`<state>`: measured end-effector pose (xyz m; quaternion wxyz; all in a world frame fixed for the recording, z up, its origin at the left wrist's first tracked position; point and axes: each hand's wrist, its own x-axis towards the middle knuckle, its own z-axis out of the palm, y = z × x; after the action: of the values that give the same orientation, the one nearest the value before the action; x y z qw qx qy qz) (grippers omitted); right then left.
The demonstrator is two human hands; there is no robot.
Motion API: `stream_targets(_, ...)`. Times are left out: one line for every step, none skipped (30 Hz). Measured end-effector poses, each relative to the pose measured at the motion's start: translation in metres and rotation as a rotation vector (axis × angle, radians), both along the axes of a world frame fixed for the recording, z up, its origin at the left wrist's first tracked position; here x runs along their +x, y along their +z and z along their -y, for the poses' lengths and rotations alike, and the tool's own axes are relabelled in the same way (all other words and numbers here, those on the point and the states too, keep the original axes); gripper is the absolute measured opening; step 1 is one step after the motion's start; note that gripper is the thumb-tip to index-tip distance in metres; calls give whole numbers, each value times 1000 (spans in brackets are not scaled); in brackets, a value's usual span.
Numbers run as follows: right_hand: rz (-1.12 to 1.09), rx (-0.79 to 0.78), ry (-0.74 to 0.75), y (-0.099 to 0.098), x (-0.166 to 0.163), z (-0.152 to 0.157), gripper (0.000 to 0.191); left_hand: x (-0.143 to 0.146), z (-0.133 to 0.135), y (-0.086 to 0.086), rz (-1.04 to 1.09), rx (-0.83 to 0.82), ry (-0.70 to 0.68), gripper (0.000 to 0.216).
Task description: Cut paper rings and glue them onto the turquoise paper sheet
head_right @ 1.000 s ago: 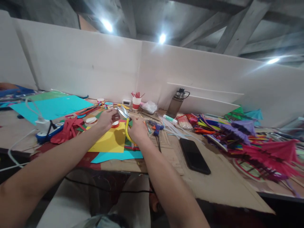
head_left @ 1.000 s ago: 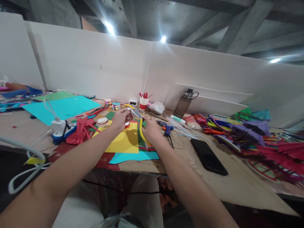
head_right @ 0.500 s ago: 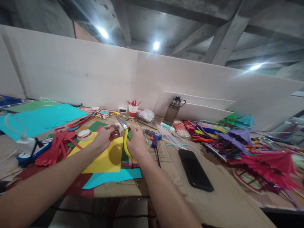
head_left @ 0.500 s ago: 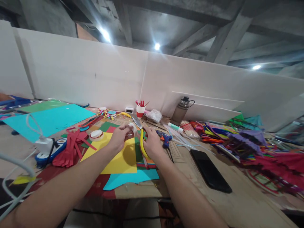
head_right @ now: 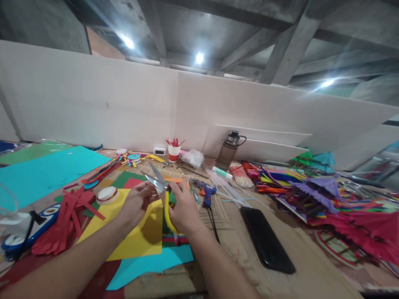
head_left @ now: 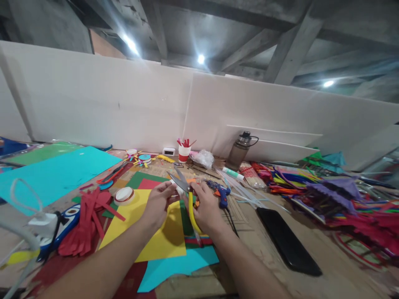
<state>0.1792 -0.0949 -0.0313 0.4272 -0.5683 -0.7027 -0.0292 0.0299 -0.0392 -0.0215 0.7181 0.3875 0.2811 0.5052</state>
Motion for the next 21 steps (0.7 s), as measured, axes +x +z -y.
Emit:
stream_targets(4,-15,-14,0,1,-1,30,0,-1,1,15,-17,24,20)
stream_targets(9,-31,-31,-1,2,-1,32,0,-2,3,32,-35,55,19)
stream_targets(14,-49,-52,-1,3,-2,33,0,-4,4,59,-43,90,18)
stream_targets(20,-68,-73,-1,4,-3,34,0,-5,5,91,-52,126,17)
stream_targets(30,-89,-93,-1,5,-3,35,-1,-8,7,110,-56,158,16)
stream_targets(42,-111,-116,-1,5,-4,36,-2,-10,7,124,-52,182,15)
stream_targets(61,-136,-137,0,5,-4,37,-3,-12,8,134,-33,194,14)
stream_targets(82,-157,-158,0,4,-4,39,-4,-15,8,134,-19,198,14)
stream_targets(106,-172,-178,0,3,-4,40,-6,-17,8,126,-7,201,13)
stream_targets(132,-183,-191,0,1,-3,40,-7,-18,8,121,10,212,14)
stream_targets(155,-187,-198,0,-1,-3,40,-8,-19,8,112,27,220,14)
stream_targets(176,-191,-199,0,-3,-2,40,-9,-20,7,102,44,227,15)
stream_targets(191,-197,-197,0,-5,-2,40,-9,-21,7,92,60,225,15)
stream_targets(201,-204,-193,0,-7,-1,40,-10,-21,7,84,74,220,16)
stream_targets(204,-209,-187,0,-8,-1,41,-10,-22,8,81,85,217,17)
stream_targets(198,-210,-183,0,-9,-2,41,-11,-22,8,83,92,215,17)
stream_targets(182,-206,-182,1,-8,-2,41,-12,-23,9,89,96,218,17)
stream_targets(155,-202,-182,2,-5,-4,40,-13,-25,10,97,96,228,18)
stream_targets(120,-193,-184,3,-1,-6,39,-14,-27,11,106,95,244,18)
stream_targets(75,-183,-193,4,4,-8,37,-15,-29,12,112,91,263,19)
stream_targets(29,-181,-208,6,11,-11,37,-17,-32,13,118,87,287,19)
